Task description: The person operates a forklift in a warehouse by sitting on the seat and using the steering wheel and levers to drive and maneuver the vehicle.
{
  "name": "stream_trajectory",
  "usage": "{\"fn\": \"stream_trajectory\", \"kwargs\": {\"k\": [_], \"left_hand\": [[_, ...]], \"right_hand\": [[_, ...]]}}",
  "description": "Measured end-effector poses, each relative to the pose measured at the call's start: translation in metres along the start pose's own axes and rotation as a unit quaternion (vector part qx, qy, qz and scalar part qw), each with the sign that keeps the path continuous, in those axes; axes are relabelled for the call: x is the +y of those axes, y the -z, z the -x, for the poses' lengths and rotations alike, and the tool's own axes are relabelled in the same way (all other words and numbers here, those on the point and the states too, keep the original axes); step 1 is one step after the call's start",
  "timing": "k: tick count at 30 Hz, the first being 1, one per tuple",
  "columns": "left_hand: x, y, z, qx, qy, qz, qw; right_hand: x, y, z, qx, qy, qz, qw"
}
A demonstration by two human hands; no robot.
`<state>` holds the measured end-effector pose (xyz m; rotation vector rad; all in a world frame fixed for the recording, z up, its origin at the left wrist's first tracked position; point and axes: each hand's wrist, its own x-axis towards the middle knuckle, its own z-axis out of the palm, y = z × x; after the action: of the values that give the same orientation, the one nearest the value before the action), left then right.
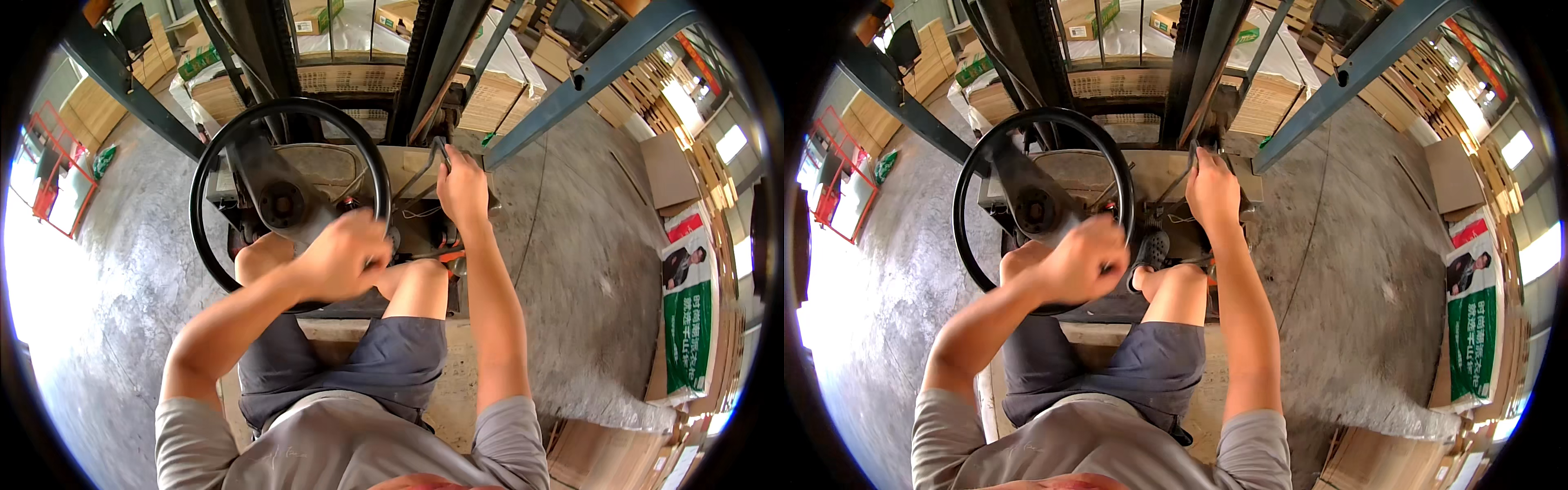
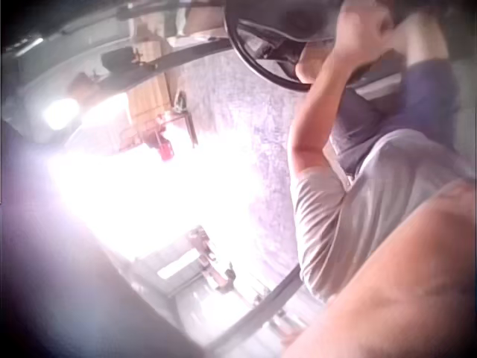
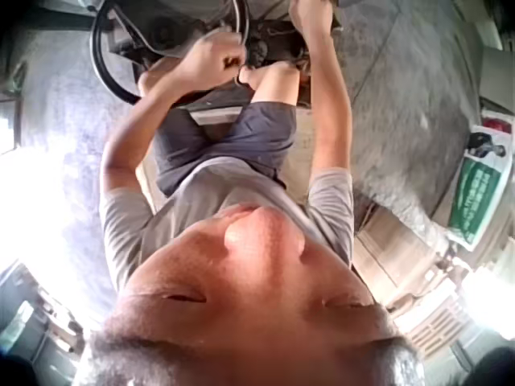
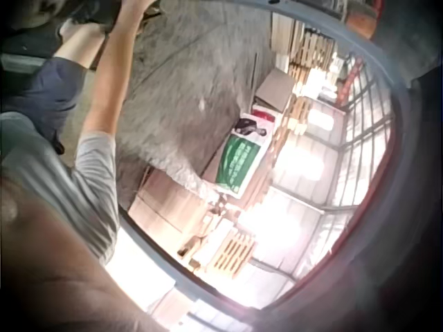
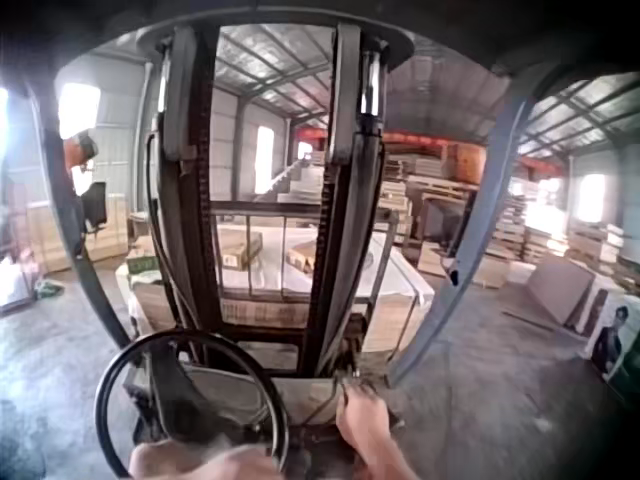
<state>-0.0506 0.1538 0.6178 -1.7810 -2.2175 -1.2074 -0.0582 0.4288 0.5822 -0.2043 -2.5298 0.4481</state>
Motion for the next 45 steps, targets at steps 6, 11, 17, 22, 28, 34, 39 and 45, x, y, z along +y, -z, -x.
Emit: {"fn": "stream_trajectory", "kwargs": {"k": [6, 11, 17, 22, 28, 34, 39, 45], "left_hand": [[-0.026, 0.078, 0.156, 0.105, 0.153, -0.115, 0.976], [-0.177, 0.200, 0.145, 0.259, 0.282, -0.244, 0.891], [-0.166, 0.113, -0.105, 0.289, 0.137, -0.309, 0.896], [-0.064, 0.016, -0.010, 0.059, -0.033, -0.209, 0.976], [-0.068, 0.094, 0.132, 0.162, 0.134, -0.302, 0.930], [-0.203, 0.200, 0.099, 0.264, 0.274, -0.348, 0.857], [-0.235, 0.186, -0.044, 0.262, 0.312, -0.367, 0.836], [-0.213, 0.125, -0.117, 0.215, 0.136, -0.315, 0.914]], "right_hand": [[-0.010, -0.027, -0.027, -0.014, -0.013, -0.014, 1.000], [-0.022, -0.055, -0.051, 0.003, -0.015, -0.018, 1.000], [-0.027, -0.069, -0.069, 0.029, -0.072, -0.035, 0.996], [-0.012, -0.072, -0.072, 0.039, -0.044, -0.055, 0.997], [-0.010, -0.064, -0.068, 0.033, -0.036, -0.062, 0.997], [-0.008, -0.072, -0.065, 0.037, -0.049, -0.073, 0.995], [-0.006, -0.085, -0.064, 0.046, -0.065, -0.063, 0.995], [-0.012, -0.092, -0.067, 0.044, -0.070, -0.037, 0.996]]}}
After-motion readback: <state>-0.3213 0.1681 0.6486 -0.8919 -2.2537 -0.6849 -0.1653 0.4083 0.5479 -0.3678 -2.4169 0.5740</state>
